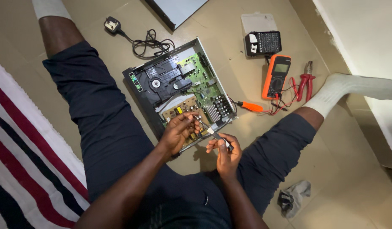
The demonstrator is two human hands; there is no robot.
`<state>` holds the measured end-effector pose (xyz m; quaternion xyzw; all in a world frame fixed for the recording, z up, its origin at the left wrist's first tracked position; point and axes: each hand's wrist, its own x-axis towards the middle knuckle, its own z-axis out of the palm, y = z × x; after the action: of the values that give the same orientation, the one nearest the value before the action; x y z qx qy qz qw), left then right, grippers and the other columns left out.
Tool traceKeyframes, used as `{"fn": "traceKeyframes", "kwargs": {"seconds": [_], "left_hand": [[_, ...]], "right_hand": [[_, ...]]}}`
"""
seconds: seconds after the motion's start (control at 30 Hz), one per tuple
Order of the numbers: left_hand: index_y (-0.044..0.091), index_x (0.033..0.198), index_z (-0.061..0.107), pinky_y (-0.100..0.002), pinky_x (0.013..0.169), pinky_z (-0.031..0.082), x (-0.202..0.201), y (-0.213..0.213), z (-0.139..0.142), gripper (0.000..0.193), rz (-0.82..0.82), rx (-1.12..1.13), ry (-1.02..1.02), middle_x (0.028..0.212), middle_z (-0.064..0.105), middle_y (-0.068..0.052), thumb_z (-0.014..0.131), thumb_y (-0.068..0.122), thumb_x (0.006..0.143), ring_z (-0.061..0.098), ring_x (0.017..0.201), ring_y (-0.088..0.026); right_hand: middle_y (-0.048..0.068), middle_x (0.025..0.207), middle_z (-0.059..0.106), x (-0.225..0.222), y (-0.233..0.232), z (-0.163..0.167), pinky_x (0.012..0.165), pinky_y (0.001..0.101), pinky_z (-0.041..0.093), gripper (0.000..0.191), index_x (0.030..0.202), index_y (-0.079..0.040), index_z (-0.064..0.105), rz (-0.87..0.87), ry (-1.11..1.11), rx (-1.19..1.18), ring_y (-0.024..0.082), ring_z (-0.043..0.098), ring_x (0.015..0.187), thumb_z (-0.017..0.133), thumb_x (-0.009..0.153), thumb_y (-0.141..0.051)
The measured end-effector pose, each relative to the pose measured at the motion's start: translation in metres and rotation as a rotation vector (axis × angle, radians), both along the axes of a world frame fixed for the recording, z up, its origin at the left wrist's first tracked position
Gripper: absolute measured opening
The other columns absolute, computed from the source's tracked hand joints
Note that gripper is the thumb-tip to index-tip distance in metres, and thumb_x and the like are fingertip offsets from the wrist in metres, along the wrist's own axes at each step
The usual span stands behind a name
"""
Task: The person sits on the floor servicing an opened DVD player. They use multimeter test probes on the circuit board, reposition the unit, and use a screwdriver to unscrew and adjust components on the power board while handling the power cord.
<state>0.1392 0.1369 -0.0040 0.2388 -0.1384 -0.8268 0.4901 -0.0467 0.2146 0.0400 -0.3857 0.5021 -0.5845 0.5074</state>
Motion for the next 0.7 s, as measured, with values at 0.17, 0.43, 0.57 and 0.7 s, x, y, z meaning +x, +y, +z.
{"fn": "traceKeyframes", "kwargs": {"seconds": [0.17, 0.43, 0.57, 0.7], "left_hand": [[-0.002, 0.127, 0.062, -0.034, 0.083, 0.055, 0.000, 0.000, -0.002, 0.029, 0.017, -0.002, 0.021, 0.097, 0.068, -0.009, 0.053, 0.019, 0.109, 0.066, 0.089, -0.018], [0.004, 0.122, 0.063, -0.034, 0.076, 0.056, -0.005, 0.001, -0.009, 0.029, 0.034, 0.119, -0.057, 0.090, 0.067, -0.009, 0.052, 0.024, 0.105, 0.066, 0.081, -0.018], [0.004, 0.106, 0.061, -0.034, 0.064, 0.057, -0.015, 0.010, -0.029, 0.024, 0.041, 0.165, -0.300, 0.083, 0.065, -0.008, 0.056, 0.027, 0.106, 0.066, 0.070, -0.018], [0.002, 0.099, 0.065, -0.028, 0.061, 0.053, -0.027, 0.023, -0.046, 0.028, -0.117, 0.009, -0.473, 0.079, 0.068, -0.008, 0.056, 0.027, 0.109, 0.064, 0.066, -0.015]], "right_hand": [[0.021, 0.096, 0.071, 0.001, 0.000, 0.002, 0.074, 0.0398, 0.060, 0.023, 0.124, 0.007, 0.055, 0.023, 0.018, -0.023, 0.025, 0.070, 0.080, 0.055, 0.107, -0.009], [0.022, 0.095, 0.071, 0.000, -0.003, 0.004, 0.074, 0.0389, 0.060, 0.023, 0.123, 0.007, 0.056, 0.017, 0.083, -0.040, 0.024, 0.070, 0.078, 0.055, 0.107, -0.009], [0.020, 0.094, 0.071, -0.005, -0.013, 0.008, 0.074, 0.0374, 0.060, 0.023, 0.123, 0.007, 0.056, 0.023, 0.112, -0.012, 0.022, 0.070, 0.078, 0.056, 0.106, -0.008], [0.017, 0.093, 0.073, -0.007, -0.039, 0.007, 0.071, 0.0350, 0.061, 0.023, 0.122, 0.007, 0.058, 0.061, 0.174, 0.049, 0.019, 0.071, 0.078, 0.061, 0.103, -0.007]]}}
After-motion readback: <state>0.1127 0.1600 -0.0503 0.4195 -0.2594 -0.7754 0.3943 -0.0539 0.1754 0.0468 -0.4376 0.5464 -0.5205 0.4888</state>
